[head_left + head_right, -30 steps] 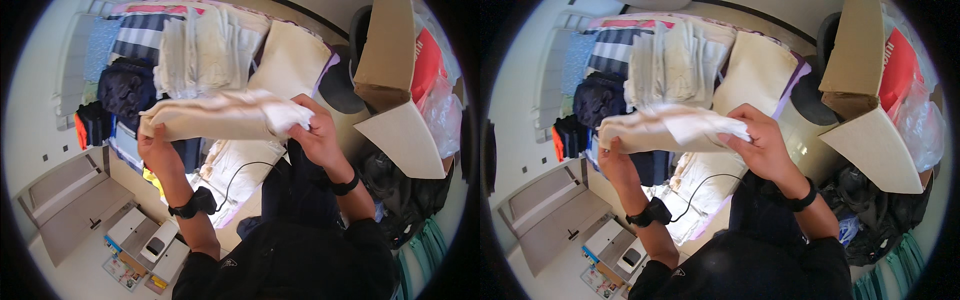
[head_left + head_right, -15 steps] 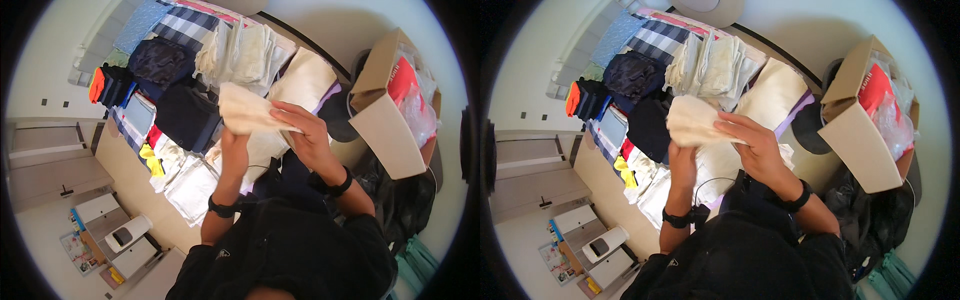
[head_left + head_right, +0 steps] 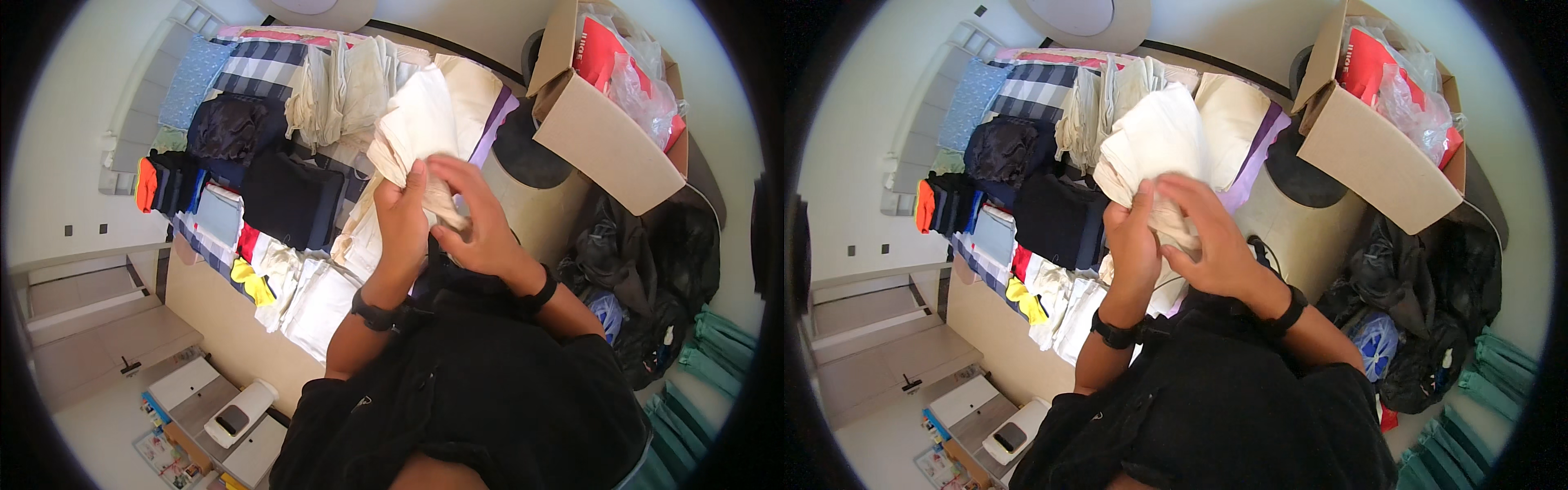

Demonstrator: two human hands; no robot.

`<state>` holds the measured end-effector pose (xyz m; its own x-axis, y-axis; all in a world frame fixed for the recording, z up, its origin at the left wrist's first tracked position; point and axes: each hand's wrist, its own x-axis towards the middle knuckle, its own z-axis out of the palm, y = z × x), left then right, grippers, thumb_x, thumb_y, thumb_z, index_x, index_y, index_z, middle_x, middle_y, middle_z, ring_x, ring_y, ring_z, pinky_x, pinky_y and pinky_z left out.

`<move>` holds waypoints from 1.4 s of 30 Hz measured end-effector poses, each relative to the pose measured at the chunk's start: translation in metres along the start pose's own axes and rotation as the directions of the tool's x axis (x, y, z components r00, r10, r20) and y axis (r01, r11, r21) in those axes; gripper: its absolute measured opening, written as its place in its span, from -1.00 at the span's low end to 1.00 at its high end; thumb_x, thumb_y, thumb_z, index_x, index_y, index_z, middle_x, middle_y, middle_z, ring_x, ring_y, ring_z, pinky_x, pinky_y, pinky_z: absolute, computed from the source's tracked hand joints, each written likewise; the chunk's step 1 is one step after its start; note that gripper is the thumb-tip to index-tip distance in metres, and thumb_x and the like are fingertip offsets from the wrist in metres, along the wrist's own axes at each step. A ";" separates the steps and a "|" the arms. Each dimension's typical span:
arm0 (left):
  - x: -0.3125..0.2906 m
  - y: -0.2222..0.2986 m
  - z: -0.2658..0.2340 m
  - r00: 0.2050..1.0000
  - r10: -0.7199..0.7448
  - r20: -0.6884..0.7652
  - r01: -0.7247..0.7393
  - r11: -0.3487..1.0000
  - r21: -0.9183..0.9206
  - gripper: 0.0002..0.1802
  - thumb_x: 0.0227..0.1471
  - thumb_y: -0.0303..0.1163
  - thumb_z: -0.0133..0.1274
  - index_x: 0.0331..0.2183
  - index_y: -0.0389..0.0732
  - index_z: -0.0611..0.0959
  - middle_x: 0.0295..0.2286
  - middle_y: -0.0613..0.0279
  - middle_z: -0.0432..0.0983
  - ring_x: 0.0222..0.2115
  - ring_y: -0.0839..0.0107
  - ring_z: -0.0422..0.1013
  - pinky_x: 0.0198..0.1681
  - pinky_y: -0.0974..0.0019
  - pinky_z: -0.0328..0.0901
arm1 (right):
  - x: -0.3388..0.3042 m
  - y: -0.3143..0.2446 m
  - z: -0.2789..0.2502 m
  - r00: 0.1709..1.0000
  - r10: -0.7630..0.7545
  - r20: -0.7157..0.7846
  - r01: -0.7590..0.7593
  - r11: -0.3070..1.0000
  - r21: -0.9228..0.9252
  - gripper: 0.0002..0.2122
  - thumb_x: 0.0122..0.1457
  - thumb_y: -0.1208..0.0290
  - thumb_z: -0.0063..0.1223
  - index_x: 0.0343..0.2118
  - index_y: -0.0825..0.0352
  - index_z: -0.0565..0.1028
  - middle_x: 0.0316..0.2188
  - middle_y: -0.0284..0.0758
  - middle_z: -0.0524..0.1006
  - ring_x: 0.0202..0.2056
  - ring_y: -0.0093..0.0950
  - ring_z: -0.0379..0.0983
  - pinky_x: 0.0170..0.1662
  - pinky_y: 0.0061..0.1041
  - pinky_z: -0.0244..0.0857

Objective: The person sorts a pile of white fabric items on a bed, handling them one at a time to check their shape and size before placing them into a new stack.

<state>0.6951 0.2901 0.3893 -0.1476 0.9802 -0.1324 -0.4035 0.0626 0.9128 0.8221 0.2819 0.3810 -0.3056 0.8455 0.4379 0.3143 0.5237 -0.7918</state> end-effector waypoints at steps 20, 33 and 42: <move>-0.029 -0.050 0.141 0.852 0.196 0.486 -0.502 0.568 0.652 -0.50 0.18 -0.24 -0.07 0.07 -0.34 0.40 0.13 -0.19 0.18 0.09 -0.08 0.22 0.15 0.12 0.12 | -0.019 0.077 -0.154 0.900 0.413 0.140 -0.354 0.505 0.787 -0.77 0.25 0.40 -0.14 -0.17 0.45 0.45 -0.32 -0.44 0.48 -0.27 -0.66 0.33 -0.17 -0.61 0.24; -0.052 -0.063 0.143 0.954 0.296 -0.050 -0.172 0.673 0.719 -0.75 0.11 -0.44 0.01 -0.16 -0.33 0.52 -0.43 -0.10 0.56 -0.40 0.09 0.54 -0.33 0.26 0.36 | -0.026 0.061 -0.147 0.913 0.346 0.216 -0.408 0.776 0.481 -0.82 0.17 0.50 -0.02 -0.21 0.44 0.51 -0.47 -0.37 0.53 -0.42 -0.71 0.33 -0.36 -0.62 0.28; -0.093 -0.065 0.096 0.921 0.264 -0.286 -0.003 0.740 0.673 -0.76 0.16 -0.33 0.00 -0.18 -0.26 0.52 -0.48 -0.04 0.55 -0.43 0.00 0.50 -0.34 0.21 0.34 | -0.034 0.055 -0.105 0.842 0.298 0.449 -0.492 0.765 0.416 -0.82 0.20 0.51 -0.02 -0.18 0.46 0.50 -0.49 -0.45 0.48 -0.44 -0.73 0.27 -0.37 -0.67 0.23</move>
<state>0.8220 0.2133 0.3794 -0.5012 0.8653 0.0087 0.3096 0.1699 0.9356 0.9439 0.2934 0.3672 -0.5678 0.8211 -0.0582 0.0173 -0.0588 -0.9981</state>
